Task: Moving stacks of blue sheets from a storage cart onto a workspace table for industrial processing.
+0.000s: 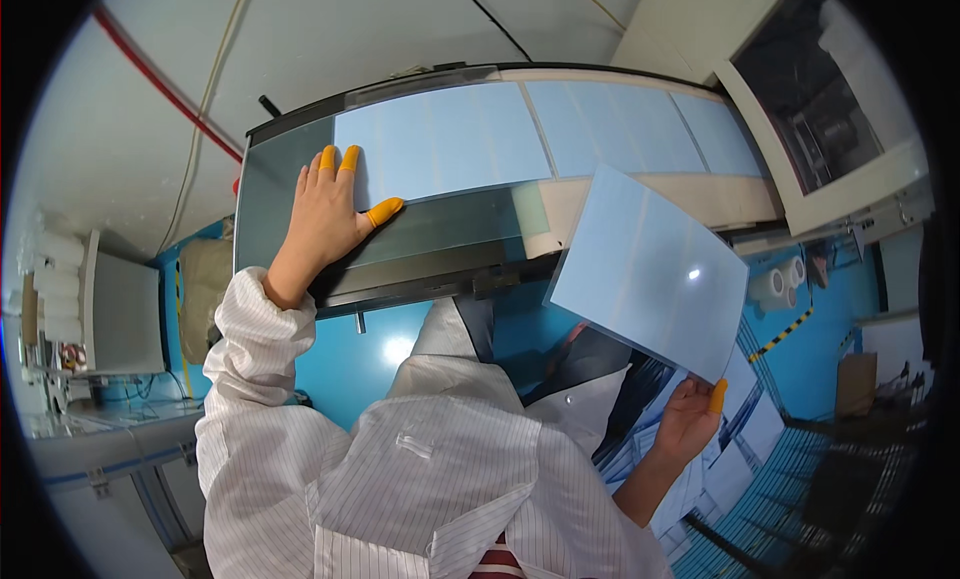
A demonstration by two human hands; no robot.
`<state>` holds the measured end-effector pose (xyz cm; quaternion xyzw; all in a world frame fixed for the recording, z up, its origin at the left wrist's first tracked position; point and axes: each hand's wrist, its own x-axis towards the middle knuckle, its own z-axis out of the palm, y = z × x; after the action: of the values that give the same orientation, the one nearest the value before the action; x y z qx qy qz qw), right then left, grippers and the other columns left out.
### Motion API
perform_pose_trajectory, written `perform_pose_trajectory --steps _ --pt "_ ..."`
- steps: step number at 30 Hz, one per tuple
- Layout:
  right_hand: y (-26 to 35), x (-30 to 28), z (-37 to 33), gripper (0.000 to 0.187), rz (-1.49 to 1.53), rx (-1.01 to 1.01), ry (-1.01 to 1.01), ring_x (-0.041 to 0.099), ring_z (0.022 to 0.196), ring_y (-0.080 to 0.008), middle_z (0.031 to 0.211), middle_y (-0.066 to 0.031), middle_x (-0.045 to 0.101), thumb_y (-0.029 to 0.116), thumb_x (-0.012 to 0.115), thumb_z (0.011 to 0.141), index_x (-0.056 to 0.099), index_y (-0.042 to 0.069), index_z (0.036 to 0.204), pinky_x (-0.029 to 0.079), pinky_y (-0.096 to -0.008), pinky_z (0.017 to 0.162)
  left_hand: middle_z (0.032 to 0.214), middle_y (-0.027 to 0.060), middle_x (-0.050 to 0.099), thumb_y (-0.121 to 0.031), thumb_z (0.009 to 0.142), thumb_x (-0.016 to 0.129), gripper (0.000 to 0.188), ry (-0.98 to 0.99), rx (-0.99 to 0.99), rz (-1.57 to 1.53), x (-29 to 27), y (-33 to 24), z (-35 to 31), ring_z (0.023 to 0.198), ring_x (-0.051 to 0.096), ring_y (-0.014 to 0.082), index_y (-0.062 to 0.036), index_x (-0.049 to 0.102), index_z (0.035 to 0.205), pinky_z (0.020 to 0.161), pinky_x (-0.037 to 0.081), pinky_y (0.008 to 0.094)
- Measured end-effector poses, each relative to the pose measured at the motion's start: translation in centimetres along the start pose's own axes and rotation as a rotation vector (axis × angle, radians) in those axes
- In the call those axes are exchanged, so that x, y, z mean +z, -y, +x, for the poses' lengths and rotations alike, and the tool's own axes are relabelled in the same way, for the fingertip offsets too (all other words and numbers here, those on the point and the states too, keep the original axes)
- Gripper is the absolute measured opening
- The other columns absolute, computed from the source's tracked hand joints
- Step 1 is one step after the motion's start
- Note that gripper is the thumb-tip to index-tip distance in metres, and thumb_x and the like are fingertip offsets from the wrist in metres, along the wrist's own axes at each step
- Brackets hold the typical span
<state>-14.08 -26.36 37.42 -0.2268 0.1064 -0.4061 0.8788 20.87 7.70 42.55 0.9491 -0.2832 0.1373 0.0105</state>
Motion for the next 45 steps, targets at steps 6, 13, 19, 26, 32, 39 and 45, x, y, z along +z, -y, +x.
perform_pose_trajectory --steps 6,13,19,26,32,39,45 --pt "0.6 -0.6 -0.6 0.029 0.011 -0.022 -0.055 0.057 0.095 -0.0261 0.101 -0.0161 0.059 0.02 0.036 0.094 0.051 -0.002 0.106 0.052 -0.0358 0.078 0.117 0.0284 0.045 -0.044 0.074 0.063 0.067 -0.137 0.137 -0.155 0.6 -0.8 1.3 0.108 0.043 0.0403 0.0006 0.045 0.121 0.091 0.034 0.0442" --pt "-1.0 -0.3 -0.9 0.029 0.081 0.076 -0.154 0.059 0.09 -0.0295 0.097 -0.0119 0.061 0.026 0.042 0.091 0.056 0.004 0.103 0.05 -0.0403 0.075 0.128 0.0192 0.043 -0.015 0.088 0.051 0.042 -0.053 0.157 -0.466 2.8 2.1 1.1 0.122 0.038 0.0289 0.003 0.041 0.125 0.101 0.027 0.0344" --pt "-1.4 0.9 -2.3 0.029 0.014 0.087 -0.1 0.058 0.089 -0.03 0.102 -0.0146 0.058 0.026 0.038 0.093 0.05 0.006 0.11 0.047 -0.0406 0.076 0.121 0.0136 0.05 -0.035 0.094 0.039 0.047 0.144 0.153 -1.152 -2.2 -7.6 -0.2 0.11 0.048 0.0217 0.0016 0.045 0.122 0.096 0.032 0.0301" --pt "1.5 -1.9 -5.5 0.029 -0.057 0.218 -0.107 0.058 0.091 -0.0295 0.106 -0.0181 0.056 0.023 0.034 0.095 0.048 0.005 0.114 0.047 -0.0393 0.08 0.119 0.0126 0.049 -0.018 0.091 0.04 0.041 0.33 -0.3 -1.721 -3.8 -19.4 -2.7 0.107 0.049 0.0202 0.0056 0.038 0.125 0.092 0.039 0.0311" --pt "8.4 -31.5 -16.5 0.054 -1.889 -0.379 -1.283 0.053 0.1 -0.0308 0.102 -0.0157 0.057 0.03 0.066 0.075 0.048 -0.001 0.115 0.041 -0.0383 0.089 0.114 0.0115 0.053 -0.023 0.09 0.048 0.039 0.43 -0.269 -1.921 -3.5 -18.8 -0.1 0.103 0.053 0.0203 0.0016 0.045 0.12 0.089 0.043 0.0318" --pt "16.7 -37.5 -32.1 0.104 -1.551 0.453 -1.844 0.051 0.107 -0.0361 0.114 -0.0267 0.051 0.06 0.075 0.049 0.043 -0.012 0.116 0.042 -0.0392 0.089 0.115 0.0125 0.053 -0.022 0.09 0.044 0.037 0.138 -0.371 -1.771 -3.2 -13.0 1.3 0.102 0.054 0.024 0.0016 0.048 0.119 0.088 0.045 0.0368" --pt "17.2 -36.6 -29.0 0.105 -1.401 0.582 -1.71 0.049 0.111 -0.0345 0.119 -0.0245 0.05 0.062 0.075 0.047 0.046 -0.01 0.117 0.041 -0.0372 0.09 0.116 0.0146 0.052 -0.013 0.088 0.034 0.037 -0.025 -0.54 -1.779 -5.2 -11.3 1.2 0.103 0.053 0.0277 0.0028 0.048 0.118 0.09 0.044 0.0389"
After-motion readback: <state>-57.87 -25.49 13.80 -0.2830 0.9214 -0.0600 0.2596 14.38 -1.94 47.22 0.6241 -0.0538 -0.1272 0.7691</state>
